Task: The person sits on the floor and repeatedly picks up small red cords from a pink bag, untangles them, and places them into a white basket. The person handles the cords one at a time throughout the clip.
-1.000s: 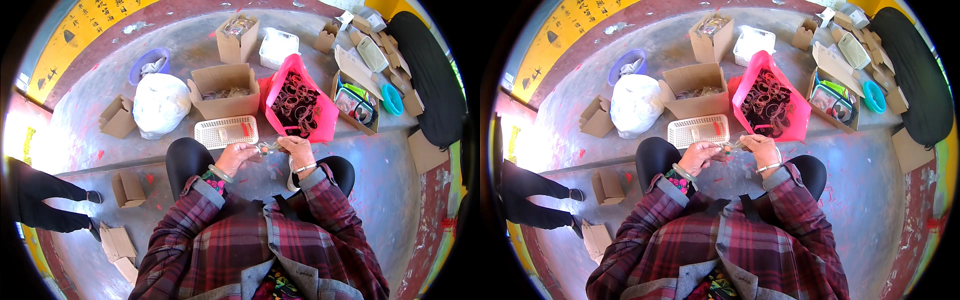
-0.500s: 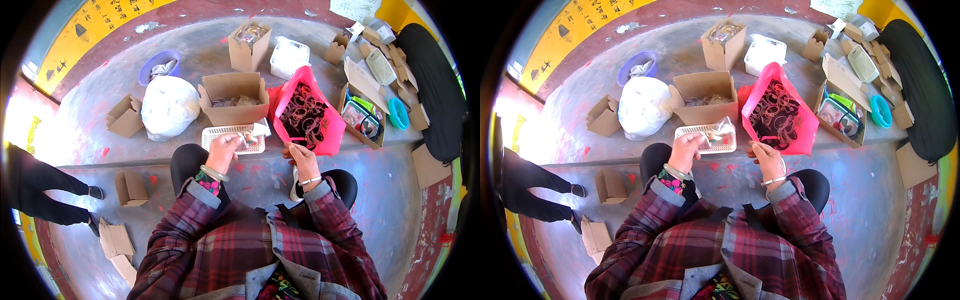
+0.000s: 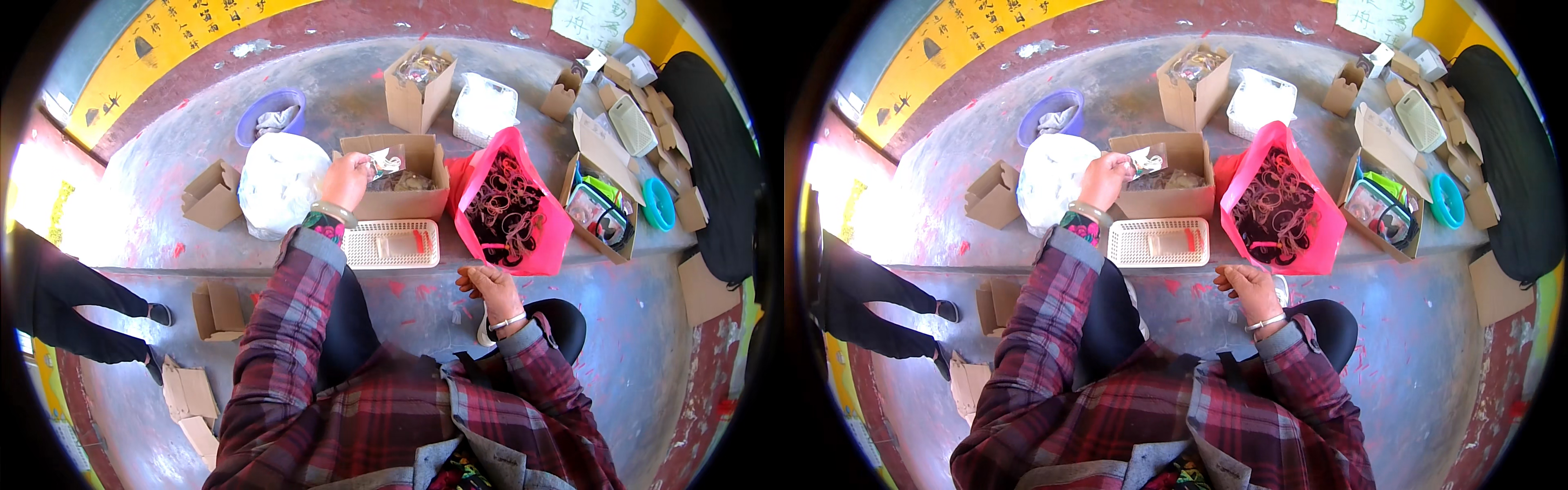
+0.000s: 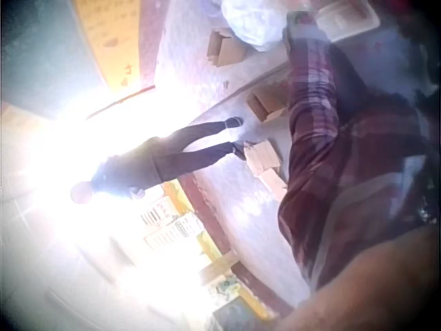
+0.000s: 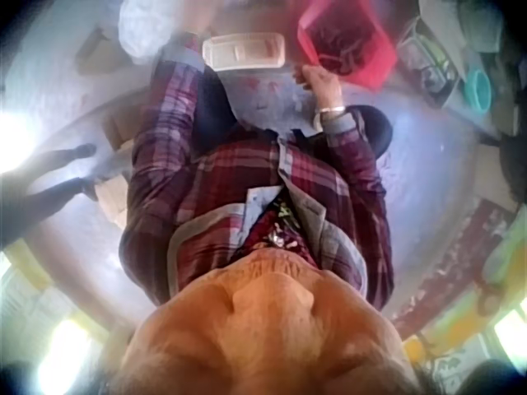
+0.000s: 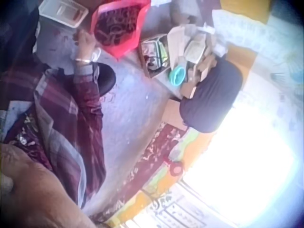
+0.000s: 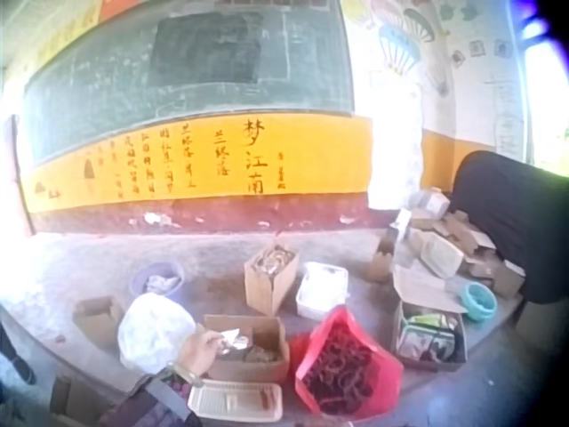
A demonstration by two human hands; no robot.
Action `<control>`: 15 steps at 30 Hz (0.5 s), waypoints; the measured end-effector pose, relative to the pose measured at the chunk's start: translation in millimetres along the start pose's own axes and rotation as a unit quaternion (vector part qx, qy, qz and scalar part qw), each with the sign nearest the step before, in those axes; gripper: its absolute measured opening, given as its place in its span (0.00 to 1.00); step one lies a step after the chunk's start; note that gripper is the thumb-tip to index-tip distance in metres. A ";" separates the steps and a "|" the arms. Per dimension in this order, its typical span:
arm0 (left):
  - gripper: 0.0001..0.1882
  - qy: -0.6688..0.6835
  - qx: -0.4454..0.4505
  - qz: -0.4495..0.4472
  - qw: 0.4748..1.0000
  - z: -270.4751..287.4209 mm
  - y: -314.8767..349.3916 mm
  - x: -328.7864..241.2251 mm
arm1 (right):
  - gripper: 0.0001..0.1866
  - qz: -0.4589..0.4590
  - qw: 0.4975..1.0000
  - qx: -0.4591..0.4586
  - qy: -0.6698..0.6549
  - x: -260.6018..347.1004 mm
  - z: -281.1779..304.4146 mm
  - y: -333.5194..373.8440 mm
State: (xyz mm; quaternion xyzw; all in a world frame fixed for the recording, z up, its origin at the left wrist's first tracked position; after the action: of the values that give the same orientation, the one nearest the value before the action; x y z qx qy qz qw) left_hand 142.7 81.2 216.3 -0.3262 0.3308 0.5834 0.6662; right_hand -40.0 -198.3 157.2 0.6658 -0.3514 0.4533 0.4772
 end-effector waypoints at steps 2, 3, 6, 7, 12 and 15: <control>0.11 0.015 0.006 -0.002 1.000 -0.9 -21.2 21.5 | 0.15 -0.006 1.000 0.008 -0.001 0.7 -3.7 -1.0; 0.12 0.022 0.012 -0.004 1.000 -2.5 -28.5 26.2 | 0.15 -0.010 1.000 0.009 -0.003 0.3 -4.2 -0.6; 0.13 -0.106 -0.058 0.085 0.989 7.2 -37.4 51.1 | 0.15 -0.017 1.000 0.015 0.001 -2.9 -4.3 -2.2; 0.13 -0.098 -0.085 0.099 0.987 12.2 -37.5 63.2 | 0.15 -0.018 1.000 0.019 0.004 -3.7 -5.4 -2.9; 0.11 -0.014 -0.165 0.025 0.986 32.4 -18.9 32.2 | 0.14 -0.034 0.999 0.038 0.006 -4.9 -10.1 -1.0; 0.09 0.070 -0.192 -0.172 0.964 40.0 38.3 -101.8 | 0.14 -0.042 0.998 0.053 0.012 -10.6 -9.2 -0.7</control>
State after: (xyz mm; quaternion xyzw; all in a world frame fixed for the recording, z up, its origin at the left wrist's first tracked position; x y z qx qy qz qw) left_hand 96.8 61.0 320.8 -0.5400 0.1974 0.4887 0.6563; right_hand -45.5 -188.9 148.3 0.6988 -0.2931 0.4584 0.4643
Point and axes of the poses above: each hand's wrist, its own y-axis away from the middle knuckle, its own z-axis out of the back of the hand, x = y × z, the point moved 9 cm from there along -y, towards the middle knuckle, and after that the axes turned 11 degrees about x, right-handed, at the moved point
